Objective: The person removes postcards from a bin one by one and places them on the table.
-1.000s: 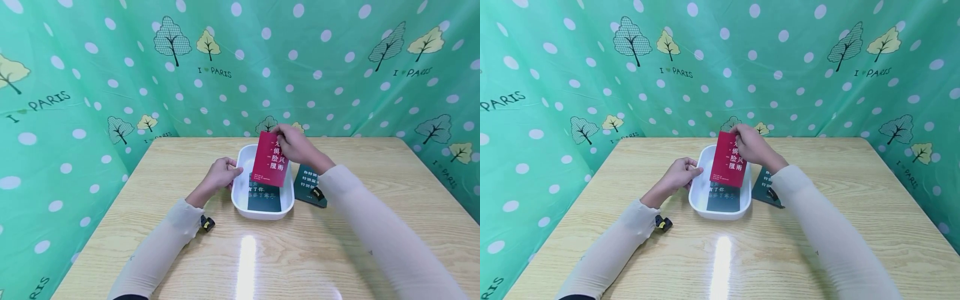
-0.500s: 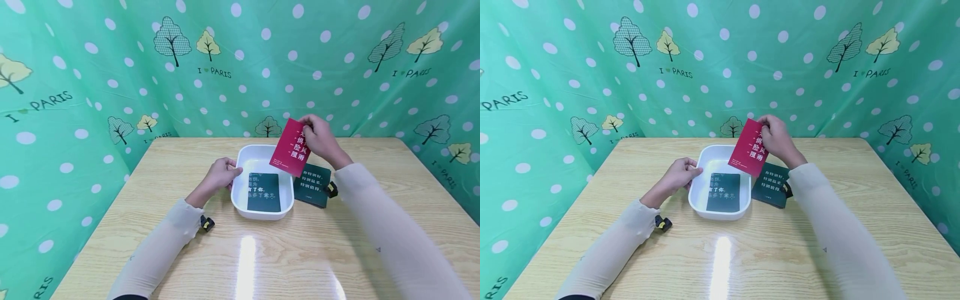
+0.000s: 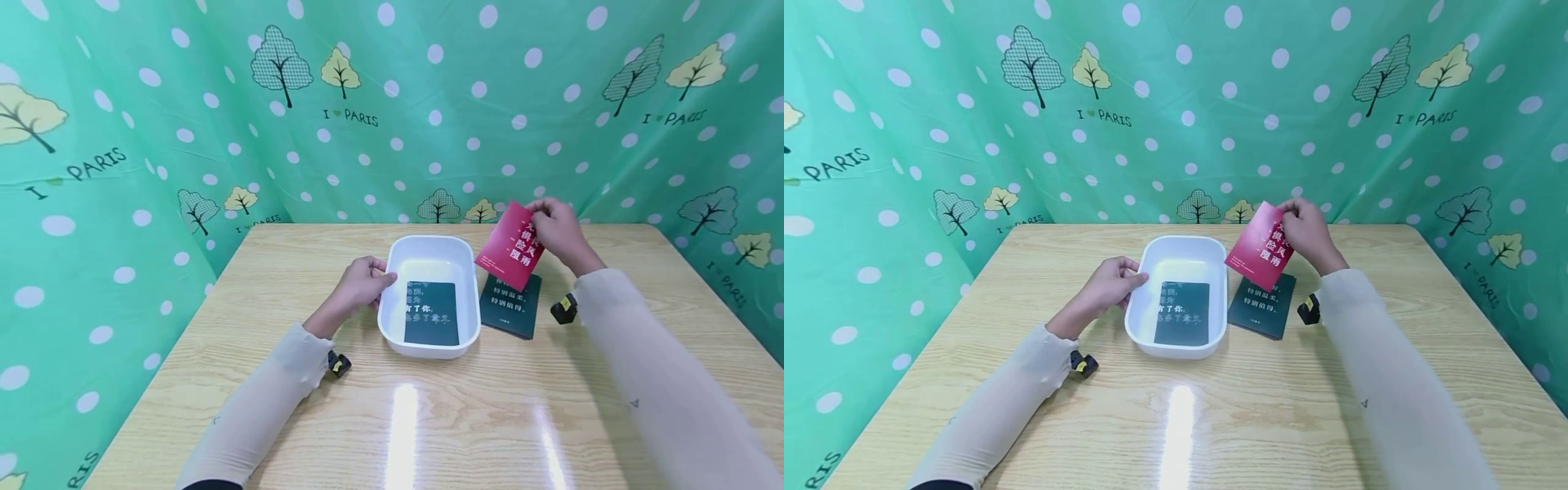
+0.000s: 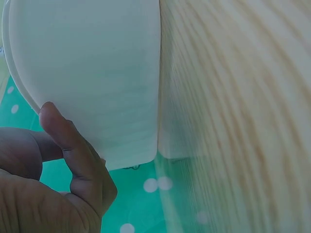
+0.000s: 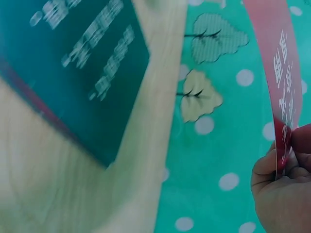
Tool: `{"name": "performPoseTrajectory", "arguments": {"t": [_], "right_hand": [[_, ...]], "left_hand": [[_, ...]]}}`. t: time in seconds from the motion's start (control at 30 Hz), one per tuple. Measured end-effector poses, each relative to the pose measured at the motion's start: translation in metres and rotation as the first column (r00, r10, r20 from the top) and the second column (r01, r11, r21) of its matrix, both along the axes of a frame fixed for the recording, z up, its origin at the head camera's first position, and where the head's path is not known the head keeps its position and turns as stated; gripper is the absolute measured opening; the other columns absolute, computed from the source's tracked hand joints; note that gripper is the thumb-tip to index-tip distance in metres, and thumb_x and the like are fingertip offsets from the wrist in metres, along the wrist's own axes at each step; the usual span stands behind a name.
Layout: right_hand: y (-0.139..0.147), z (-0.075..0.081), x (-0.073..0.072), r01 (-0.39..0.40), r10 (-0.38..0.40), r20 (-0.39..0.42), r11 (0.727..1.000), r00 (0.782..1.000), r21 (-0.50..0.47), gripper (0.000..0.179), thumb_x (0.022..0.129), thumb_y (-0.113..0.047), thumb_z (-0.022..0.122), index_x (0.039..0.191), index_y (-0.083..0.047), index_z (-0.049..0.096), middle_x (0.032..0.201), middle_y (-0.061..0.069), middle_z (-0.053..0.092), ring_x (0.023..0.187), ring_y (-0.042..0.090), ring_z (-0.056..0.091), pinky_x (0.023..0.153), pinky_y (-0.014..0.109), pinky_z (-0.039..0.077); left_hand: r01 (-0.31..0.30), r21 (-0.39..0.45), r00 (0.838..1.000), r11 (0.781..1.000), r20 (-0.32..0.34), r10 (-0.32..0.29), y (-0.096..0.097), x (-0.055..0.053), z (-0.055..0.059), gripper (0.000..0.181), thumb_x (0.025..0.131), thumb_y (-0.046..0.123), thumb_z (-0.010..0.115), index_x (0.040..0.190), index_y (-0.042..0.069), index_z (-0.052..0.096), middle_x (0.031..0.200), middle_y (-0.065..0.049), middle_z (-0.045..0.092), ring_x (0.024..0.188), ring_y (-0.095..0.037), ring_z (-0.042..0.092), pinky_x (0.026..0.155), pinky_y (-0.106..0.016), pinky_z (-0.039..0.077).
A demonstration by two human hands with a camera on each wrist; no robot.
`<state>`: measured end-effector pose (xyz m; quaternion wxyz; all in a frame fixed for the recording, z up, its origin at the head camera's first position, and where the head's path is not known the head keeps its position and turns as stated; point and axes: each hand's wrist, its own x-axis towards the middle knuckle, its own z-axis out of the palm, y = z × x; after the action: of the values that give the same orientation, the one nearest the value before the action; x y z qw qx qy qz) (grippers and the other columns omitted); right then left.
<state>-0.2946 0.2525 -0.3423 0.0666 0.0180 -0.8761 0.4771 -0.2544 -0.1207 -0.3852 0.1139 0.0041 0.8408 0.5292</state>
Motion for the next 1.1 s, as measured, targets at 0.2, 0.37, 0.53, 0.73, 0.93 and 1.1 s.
{"name": "performPoseTrajectory", "arguments": {"t": [0.2, 0.37, 0.53, 0.73, 0.93, 1.1], "right_hand": [[0.010, -0.012, -0.001, -0.013, 0.008, 0.060, 0.996, 0.998, 0.089, 0.039, 0.107, -0.017, 0.033, 0.131, 0.008, 0.053, 0.120, 0.024, 0.053, 0.098, 0.031, 0.051, 0.073, 0.033, 0.052], [0.014, -0.019, -0.001, -0.081, 0.058, 0.144, 0.985, 0.988, 0.156, 0.039, 0.107, -0.016, 0.033, 0.132, 0.007, 0.053, 0.122, 0.025, 0.054, 0.100, 0.033, 0.054, 0.074, 0.035, 0.053], [0.012, -0.023, 0.001, -0.182, 0.138, 0.210, 0.960, 0.968, 0.212, 0.038, 0.107, -0.013, 0.033, 0.132, 0.008, 0.052, 0.127, 0.027, 0.052, 0.105, 0.036, 0.052, 0.080, 0.040, 0.051], [0.002, -0.029, 0.004, -0.275, 0.209, 0.266, 0.930, 0.941, 0.243, 0.034, 0.105, -0.009, 0.036, 0.127, 0.008, 0.056, 0.118, 0.025, 0.058, 0.099, 0.033, 0.056, 0.080, 0.038, 0.052], [-0.005, -0.032, 0.009, -0.381, 0.295, 0.279, 0.860, 0.914, 0.340, 0.033, 0.099, -0.010, 0.054, 0.126, 0.007, 0.059, 0.113, 0.023, 0.064, 0.097, 0.032, 0.061, 0.082, 0.042, 0.057], [-0.006, -0.036, 0.010, -0.432, 0.338, 0.288, 0.815, 0.896, 0.385, 0.043, 0.090, -0.012, 0.070, 0.127, 0.007, 0.058, 0.112, 0.021, 0.066, 0.097, 0.032, 0.063, 0.085, 0.045, 0.061]], "left_hand": [[0.007, -0.015, 1.000, 1.000, -0.005, -0.007, 0.000, 0.001, 0.001, 0.028, 0.100, 0.018, 0.068, 0.119, 0.000, 0.057, 0.082, -0.012, 0.063, 0.049, -0.015, 0.056, 0.046, -0.034, 0.057], [0.012, -0.024, 1.000, 1.000, -0.003, -0.012, -0.001, 0.002, 0.003, 0.029, 0.100, 0.019, 0.068, 0.119, 0.000, 0.057, 0.082, -0.011, 0.064, 0.050, -0.016, 0.058, 0.048, -0.035, 0.058], [0.015, -0.015, 1.000, 1.000, -0.003, -0.015, -0.001, 0.002, 0.003, 0.029, 0.100, 0.018, 0.068, 0.120, 0.000, 0.056, 0.085, -0.012, 0.066, 0.052, -0.017, 0.059, 0.050, -0.037, 0.059], [0.016, -0.012, 1.000, 1.000, -0.004, -0.016, -0.001, 0.001, 0.003, 0.028, 0.101, 0.018, 0.068, 0.119, 0.000, 0.056, 0.085, -0.012, 0.066, 0.052, -0.016, 0.059, 0.049, -0.037, 0.059], [0.016, -0.022, 1.000, 1.000, -0.004, -0.016, -0.001, 0.002, 0.003, 0.028, 0.101, 0.019, 0.068, 0.119, 0.000, 0.056, 0.085, -0.013, 0.066, 0.052, -0.017, 0.060, 0.051, -0.038, 0.060], [0.013, -0.025, 1.000, 1.000, -0.007, -0.014, 0.000, 0.002, 0.003, 0.028, 0.101, 0.019, 0.068, 0.119, 0.000, 0.056, 0.084, -0.013, 0.066, 0.051, -0.016, 0.059, 0.050, -0.038, 0.060]]}}
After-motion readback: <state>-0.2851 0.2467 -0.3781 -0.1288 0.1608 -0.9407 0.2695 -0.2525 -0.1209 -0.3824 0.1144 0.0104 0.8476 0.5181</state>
